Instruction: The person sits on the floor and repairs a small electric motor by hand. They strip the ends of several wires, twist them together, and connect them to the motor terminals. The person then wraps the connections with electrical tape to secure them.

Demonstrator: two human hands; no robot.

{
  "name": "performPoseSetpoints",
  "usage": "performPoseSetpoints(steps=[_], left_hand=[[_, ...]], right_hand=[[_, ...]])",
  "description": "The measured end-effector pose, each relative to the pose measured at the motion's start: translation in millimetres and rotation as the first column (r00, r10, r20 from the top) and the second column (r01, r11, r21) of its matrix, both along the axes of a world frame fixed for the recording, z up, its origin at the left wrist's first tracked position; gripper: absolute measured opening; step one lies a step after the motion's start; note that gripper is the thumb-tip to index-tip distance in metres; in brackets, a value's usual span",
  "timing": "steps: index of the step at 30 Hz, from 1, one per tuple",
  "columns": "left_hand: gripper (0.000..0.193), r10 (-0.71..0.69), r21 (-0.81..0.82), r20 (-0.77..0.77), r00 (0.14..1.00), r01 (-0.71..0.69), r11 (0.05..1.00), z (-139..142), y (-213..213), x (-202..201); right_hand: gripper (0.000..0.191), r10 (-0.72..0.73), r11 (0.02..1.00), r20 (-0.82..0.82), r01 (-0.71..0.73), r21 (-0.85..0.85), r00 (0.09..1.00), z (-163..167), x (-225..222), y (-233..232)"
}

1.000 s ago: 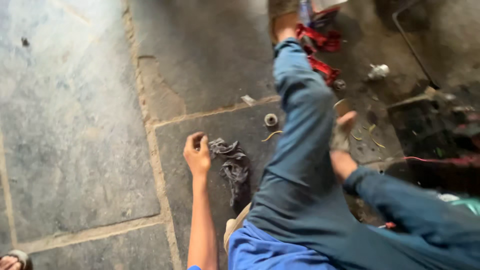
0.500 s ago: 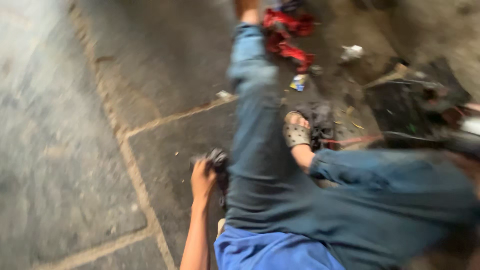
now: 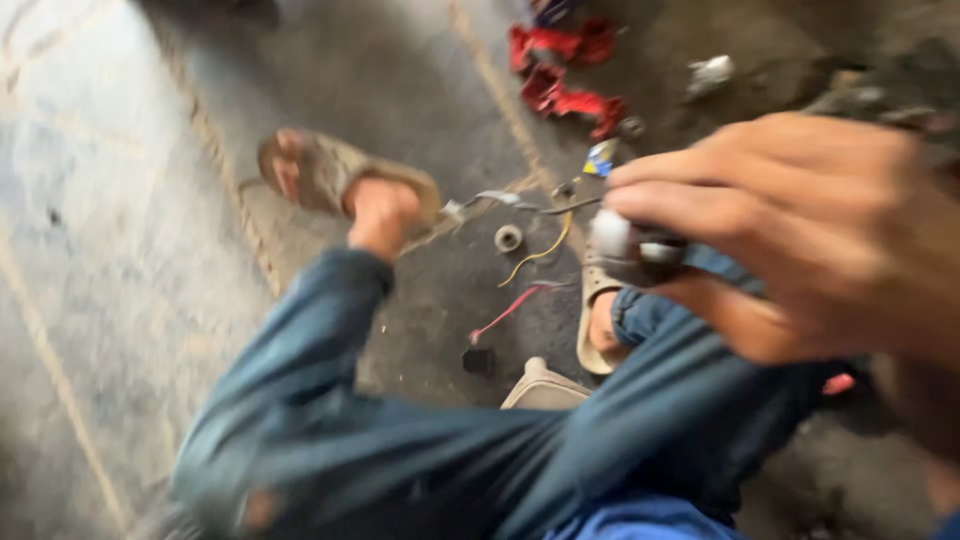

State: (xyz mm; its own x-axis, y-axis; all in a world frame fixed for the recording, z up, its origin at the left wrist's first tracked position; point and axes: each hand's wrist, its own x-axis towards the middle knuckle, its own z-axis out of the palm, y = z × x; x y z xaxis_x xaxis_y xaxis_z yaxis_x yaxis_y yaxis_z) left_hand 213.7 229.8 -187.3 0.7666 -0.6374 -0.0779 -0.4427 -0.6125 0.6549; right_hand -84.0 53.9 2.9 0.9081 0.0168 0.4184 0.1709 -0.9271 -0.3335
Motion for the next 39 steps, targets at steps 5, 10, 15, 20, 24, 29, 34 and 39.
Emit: performPoseSetpoints(steps=[5,10,15,20,24,29,34,39], left_hand=[[0.020,-0.137,0.683,-0.398,0.907,0.393,0.616,-142,45,-31],[0.020,-0.132,0.526,-0.752,0.646,0.708,0.472,-196,90,-80],[0.020,-0.221,0.364,-0.845,0.486,0.827,0.428,-208,45,-81],[0.021,-0.370,0.281,-0.806,0.463,0.848,0.450,-120,-8,-56],[0.022,-0.492,-0.047,-0.778,0.390,0.745,0.665,54,18,-50],[0.026,-0.477,-0.022,-0.197,0.857,0.482,0.876,9,58,-39],[0.035,-0.502,0.477,-0.169,0.848,0.516,0.711,-147,60,-10],[0.061,-0.512,0.643,-0.475,0.716,0.679,0.353,-213,43,-40]], right_hand=[[0.072,-0.068,0.977,-0.269,0.118,0.176,0.961,-99,-20,-39],[0.072,-0.326,0.841,-0.555,0.503,0.200,0.765,-267,-63,-54],[0.073,-0.470,0.724,-0.644,0.681,0.110,0.604,-324,-50,-58],[0.073,-0.330,0.851,-0.510,0.484,0.203,0.795,-226,4,-82],[0.077,-0.158,0.974,-0.439,0.213,0.079,0.885,-154,63,-75],[0.063,0.023,0.974,-0.242,0.032,0.223,0.970,-123,108,-52],[0.070,-0.114,0.947,-0.452,0.234,0.219,0.885,-147,103,-72],[0.070,-0.300,0.887,-0.554,0.441,0.138,0.777,-185,96,-82]])
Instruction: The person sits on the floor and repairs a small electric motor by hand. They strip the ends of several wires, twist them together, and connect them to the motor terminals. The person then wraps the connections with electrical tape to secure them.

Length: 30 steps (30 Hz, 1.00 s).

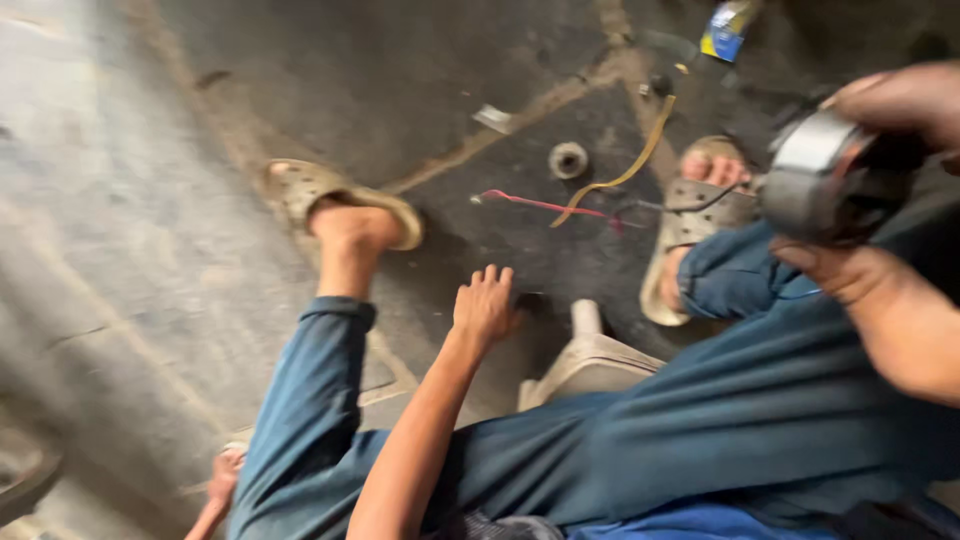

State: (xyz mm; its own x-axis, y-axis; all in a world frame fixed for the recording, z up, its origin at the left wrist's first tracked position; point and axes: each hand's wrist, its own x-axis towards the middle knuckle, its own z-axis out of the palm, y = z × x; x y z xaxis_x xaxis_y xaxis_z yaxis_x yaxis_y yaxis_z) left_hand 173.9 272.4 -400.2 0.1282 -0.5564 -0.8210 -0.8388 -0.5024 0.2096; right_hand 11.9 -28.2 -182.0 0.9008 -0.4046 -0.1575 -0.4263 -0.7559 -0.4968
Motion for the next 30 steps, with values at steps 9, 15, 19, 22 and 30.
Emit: performPoseSetpoints(steps=[9,15,19,22,30], left_hand=[[0.052,-0.486,-0.409,0.062,0.872,0.466,0.785,-19,-29,-30],[0.035,0.458,-0.399,-0.583,0.671,-0.728,0.558,27,-96,-17],[0.027,0.372,-0.472,-0.306,0.876,-0.479,0.740,51,-136,2],[0.029,0.413,-0.507,-0.291,0.863,-0.506,0.698,65,-166,14],[0.059,0.569,-0.745,-0.177,0.803,-0.486,0.456,74,-189,23]], right_hand=[[0.066,-0.023,0.991,0.236,0.053,-0.123,0.971,48,-16,-15],[0.062,-0.066,0.985,0.317,0.113,-0.131,0.946,71,-32,-3],[0.061,-0.097,0.980,0.395,0.158,-0.123,0.913,81,-43,7],[0.059,-0.182,0.973,0.386,0.221,-0.060,0.904,82,-54,18],[0.061,-0.283,0.935,0.208,0.317,-0.156,0.936,72,-78,10]])
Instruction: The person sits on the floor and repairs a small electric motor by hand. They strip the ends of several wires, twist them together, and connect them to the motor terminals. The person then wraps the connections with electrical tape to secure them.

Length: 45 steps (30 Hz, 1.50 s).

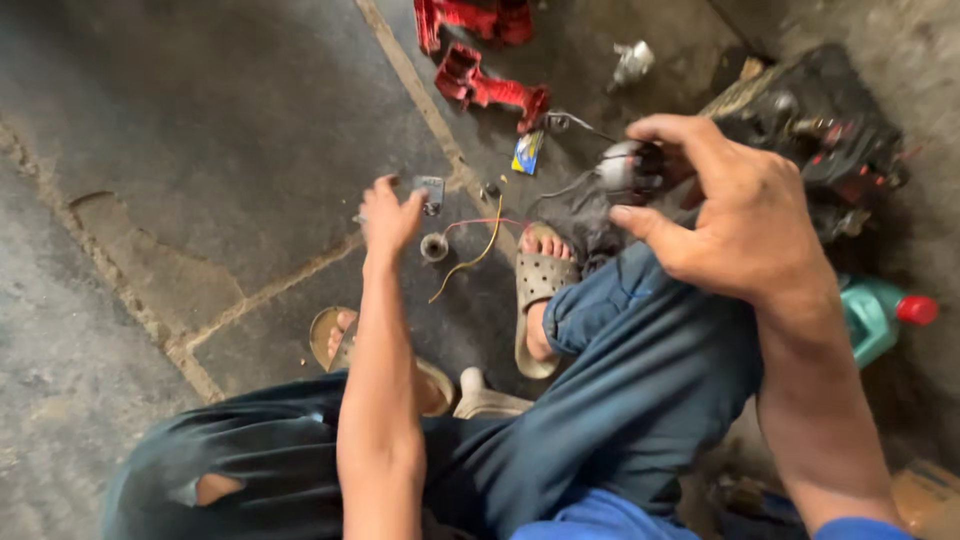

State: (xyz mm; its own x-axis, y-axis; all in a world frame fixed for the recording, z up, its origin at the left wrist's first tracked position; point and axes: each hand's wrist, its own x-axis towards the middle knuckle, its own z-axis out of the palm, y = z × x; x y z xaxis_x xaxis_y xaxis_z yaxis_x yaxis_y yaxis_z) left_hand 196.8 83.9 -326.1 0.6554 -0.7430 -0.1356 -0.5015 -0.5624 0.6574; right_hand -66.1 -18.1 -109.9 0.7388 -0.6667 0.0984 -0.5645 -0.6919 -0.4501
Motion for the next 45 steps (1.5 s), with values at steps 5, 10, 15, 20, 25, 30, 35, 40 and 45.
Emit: performPoseSetpoints(steps=[5,10,15,20,25,30,35,40,45], left_hand=[[0.040,0.021,-0.151,0.069,0.997,-0.010,0.989,4,8,38],[0.028,-0.493,0.332,0.298,0.817,0.395,0.857,59,-3,120],[0.028,-0.548,-0.189,0.250,0.798,0.595,0.781,167,0,126],[0.034,-0.441,-0.538,0.250,0.862,0.502,0.677,235,66,65],[0.026,-0.308,-0.579,0.082,0.948,0.297,0.760,242,101,75],[0.019,-0.351,-0.526,-0.146,0.925,0.228,0.819,231,104,88],[0.043,-0.554,-0.537,-0.054,0.831,0.443,0.718,238,115,72],[0.057,-0.833,-0.550,-0.246,0.496,0.637,0.541,228,103,61],[0.053,-0.884,-0.553,-0.334,0.327,0.692,0.464,198,101,49]], right_hand=[[0.062,-0.105,0.983,-0.119,0.121,0.135,0.987,6,1,-2],[0.063,0.329,0.944,-0.134,-0.328,0.032,0.935,18,28,-7],[0.059,0.450,0.854,-0.172,-0.479,-0.201,0.876,45,78,-6],[0.054,0.620,0.770,0.213,-0.535,-0.347,0.755,62,120,4],[0.062,0.537,0.843,0.356,-0.501,-0.196,0.765,40,109,18],[0.054,0.635,0.761,0.346,-0.635,-0.130,0.691,21,102,18],[0.052,0.652,0.685,0.440,-0.729,0.008,0.618,30,109,28],[0.056,0.780,0.526,0.434,-0.848,-0.064,0.451,30,118,26],[0.055,0.801,0.457,0.426,-0.889,0.016,0.420,26,119,27]])
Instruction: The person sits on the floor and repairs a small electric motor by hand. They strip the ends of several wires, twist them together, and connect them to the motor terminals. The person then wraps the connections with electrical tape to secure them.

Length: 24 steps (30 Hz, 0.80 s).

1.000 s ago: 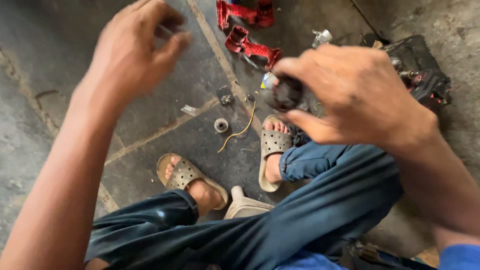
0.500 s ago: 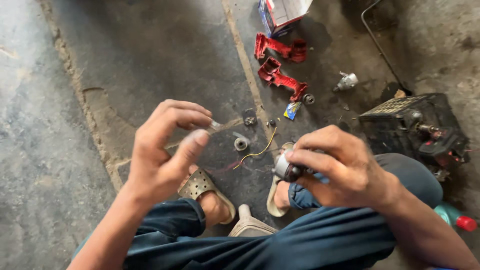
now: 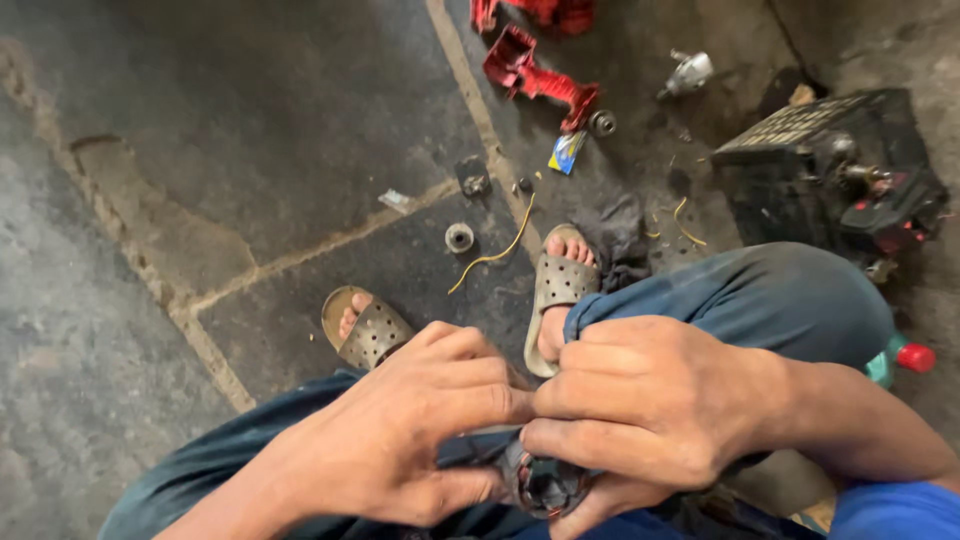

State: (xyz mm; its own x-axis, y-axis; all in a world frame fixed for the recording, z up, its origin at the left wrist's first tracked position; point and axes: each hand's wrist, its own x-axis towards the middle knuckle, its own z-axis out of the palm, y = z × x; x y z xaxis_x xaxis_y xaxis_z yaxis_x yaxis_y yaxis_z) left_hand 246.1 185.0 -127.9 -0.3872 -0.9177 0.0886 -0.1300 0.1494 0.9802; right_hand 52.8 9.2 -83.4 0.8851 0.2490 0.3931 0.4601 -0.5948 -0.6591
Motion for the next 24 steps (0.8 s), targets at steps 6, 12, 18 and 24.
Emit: performPoseSetpoints(steps=[6,12,18,24], left_hand=[[0.052,0.101,0.023,-0.110,0.989,-0.100,0.995,-7,4,-1],[0.040,0.076,0.119,-0.184,0.980,-0.055,0.991,23,-4,4],[0.033,0.061,0.280,-0.263,0.963,0.016,0.960,33,-11,6],[0.037,0.078,0.279,-0.286,0.955,0.005,0.960,30,-7,4]], right_hand=[[0.058,-0.001,0.999,-0.029,0.002,0.034,1.000,-6,3,-6],[0.048,0.054,0.997,-0.022,-0.053,0.059,0.998,1,0,-16],[0.040,0.018,0.999,0.042,-0.019,0.032,0.999,1,-5,-17],[0.038,0.017,0.999,0.070,-0.019,0.032,0.997,1,-4,-18]])
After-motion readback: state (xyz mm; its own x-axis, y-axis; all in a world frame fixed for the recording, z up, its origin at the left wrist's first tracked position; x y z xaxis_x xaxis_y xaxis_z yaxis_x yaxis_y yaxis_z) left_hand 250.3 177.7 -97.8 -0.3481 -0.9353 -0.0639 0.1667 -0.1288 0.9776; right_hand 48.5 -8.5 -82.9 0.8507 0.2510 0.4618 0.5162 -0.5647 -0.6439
